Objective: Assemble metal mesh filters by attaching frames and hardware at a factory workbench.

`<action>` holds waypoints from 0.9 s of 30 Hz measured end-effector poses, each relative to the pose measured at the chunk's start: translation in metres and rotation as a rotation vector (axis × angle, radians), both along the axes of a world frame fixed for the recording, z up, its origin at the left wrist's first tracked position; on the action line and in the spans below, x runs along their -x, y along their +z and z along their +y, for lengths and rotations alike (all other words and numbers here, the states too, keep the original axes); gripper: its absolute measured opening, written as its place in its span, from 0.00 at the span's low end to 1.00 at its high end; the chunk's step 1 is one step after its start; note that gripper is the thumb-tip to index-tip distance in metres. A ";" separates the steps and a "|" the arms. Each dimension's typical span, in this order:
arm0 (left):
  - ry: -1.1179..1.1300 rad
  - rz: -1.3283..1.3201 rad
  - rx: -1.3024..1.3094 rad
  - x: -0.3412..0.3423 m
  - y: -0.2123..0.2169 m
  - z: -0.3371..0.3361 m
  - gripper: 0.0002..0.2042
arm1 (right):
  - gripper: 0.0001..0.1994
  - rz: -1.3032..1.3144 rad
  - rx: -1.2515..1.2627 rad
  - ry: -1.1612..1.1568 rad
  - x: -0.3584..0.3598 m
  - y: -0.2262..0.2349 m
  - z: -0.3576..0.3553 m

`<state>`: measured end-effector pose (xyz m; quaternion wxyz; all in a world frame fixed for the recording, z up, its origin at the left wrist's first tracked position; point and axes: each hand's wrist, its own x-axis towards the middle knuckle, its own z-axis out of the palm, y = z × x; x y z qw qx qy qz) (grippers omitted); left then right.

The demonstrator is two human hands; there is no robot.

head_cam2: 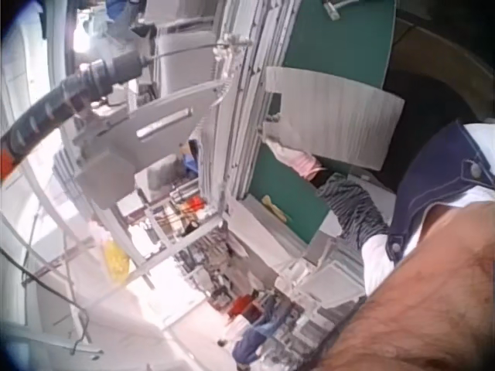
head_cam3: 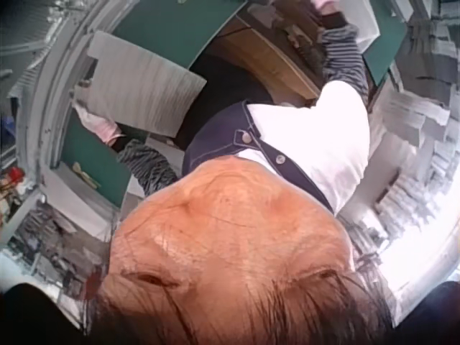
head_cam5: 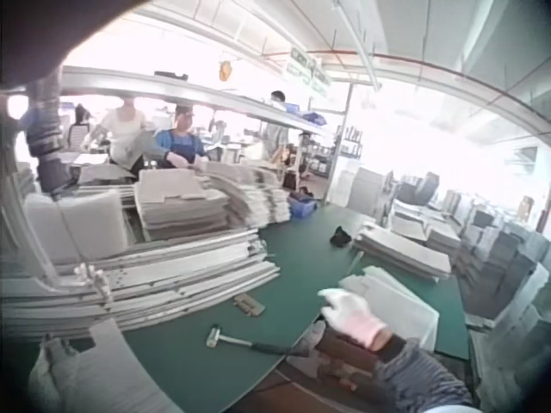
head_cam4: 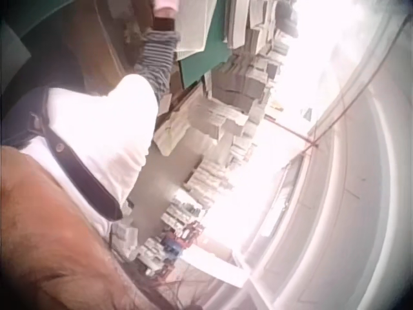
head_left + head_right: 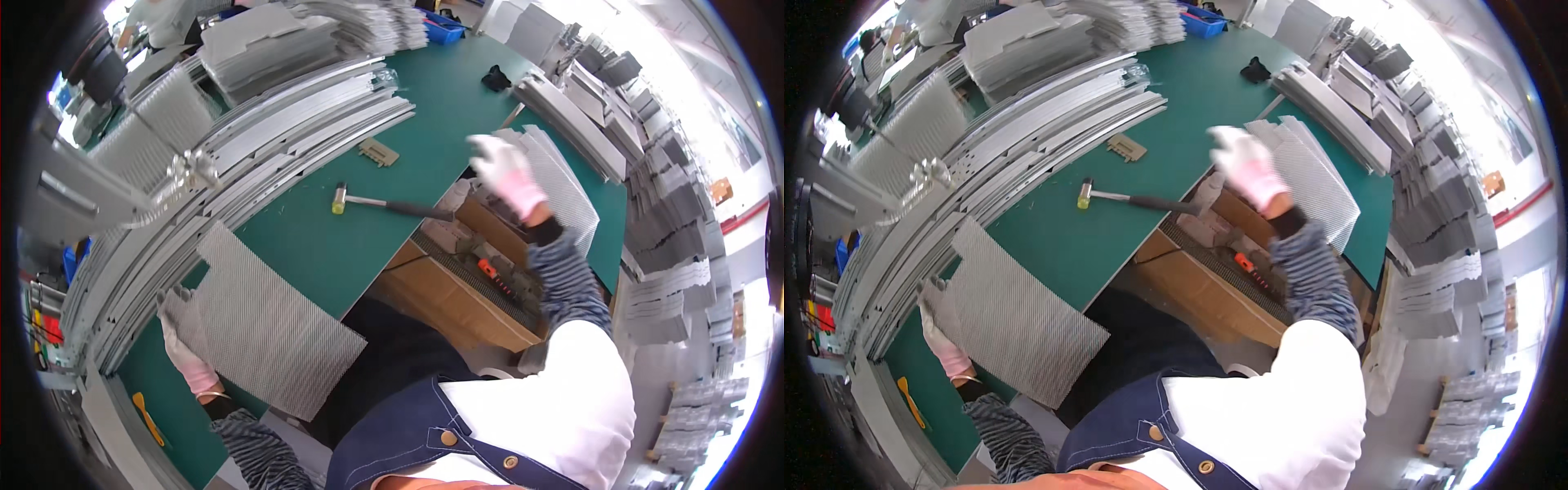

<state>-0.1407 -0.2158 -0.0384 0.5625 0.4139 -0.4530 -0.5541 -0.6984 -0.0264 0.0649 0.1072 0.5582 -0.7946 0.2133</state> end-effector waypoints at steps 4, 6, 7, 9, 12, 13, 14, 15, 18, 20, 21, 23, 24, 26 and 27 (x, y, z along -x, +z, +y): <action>-0.079 0.187 -0.042 0.007 -0.005 -0.002 0.23 | 0.53 0.129 -0.655 -0.644 0.112 -0.026 0.116; -0.077 0.221 -0.039 -0.002 -0.006 0.000 0.23 | 0.55 -0.147 -0.713 -0.684 0.095 -0.045 0.120; -0.127 0.289 -0.025 -0.008 -0.011 -0.003 0.23 | 0.52 -0.083 -0.680 -0.707 0.085 -0.039 0.113; -0.167 0.355 -0.006 -0.012 -0.017 -0.003 0.22 | 0.48 -0.172 -0.522 -0.619 0.109 -0.044 0.123; -0.080 0.237 -0.034 -0.012 -0.015 -0.002 0.23 | 0.44 -0.273 -0.476 -0.489 0.147 -0.034 0.135; -0.074 0.225 -0.043 -0.011 -0.012 -0.002 0.23 | 0.42 -0.257 -0.482 -0.493 0.146 -0.029 0.136; -0.070 0.215 -0.053 -0.008 -0.011 -0.001 0.23 | 0.38 -0.186 -0.407 -0.442 0.153 -0.038 0.142; -0.096 0.315 -0.074 0.010 -0.002 0.003 0.22 | 0.33 -0.112 -0.333 -0.406 0.163 -0.042 0.158; -0.023 0.284 -0.034 -0.001 -0.003 0.015 0.21 | 0.13 0.210 -0.041 -0.692 0.126 0.025 0.133; -0.057 0.279 -0.024 -0.009 -0.009 0.006 0.21 | 0.14 0.428 0.043 -0.887 0.133 0.087 0.147; -0.119 0.205 0.073 0.003 0.000 0.007 0.21 | 0.13 0.691 0.364 -0.566 0.159 0.102 0.166; -0.096 0.311 -0.064 0.002 0.010 0.007 0.21 | 0.15 0.371 0.591 -0.359 0.090 0.133 0.126; -0.115 0.449 -0.155 0.003 0.011 0.007 0.21 | 0.17 0.146 0.669 -0.188 0.050 0.142 0.108; -0.033 -0.008 0.101 -0.002 0.025 0.020 0.18 | 0.16 -0.196 0.608 0.192 -0.073 0.126 0.046; -0.013 0.154 -0.005 0.004 0.030 0.018 0.18 | 0.15 -0.933 0.588 0.203 -0.119 0.096 0.031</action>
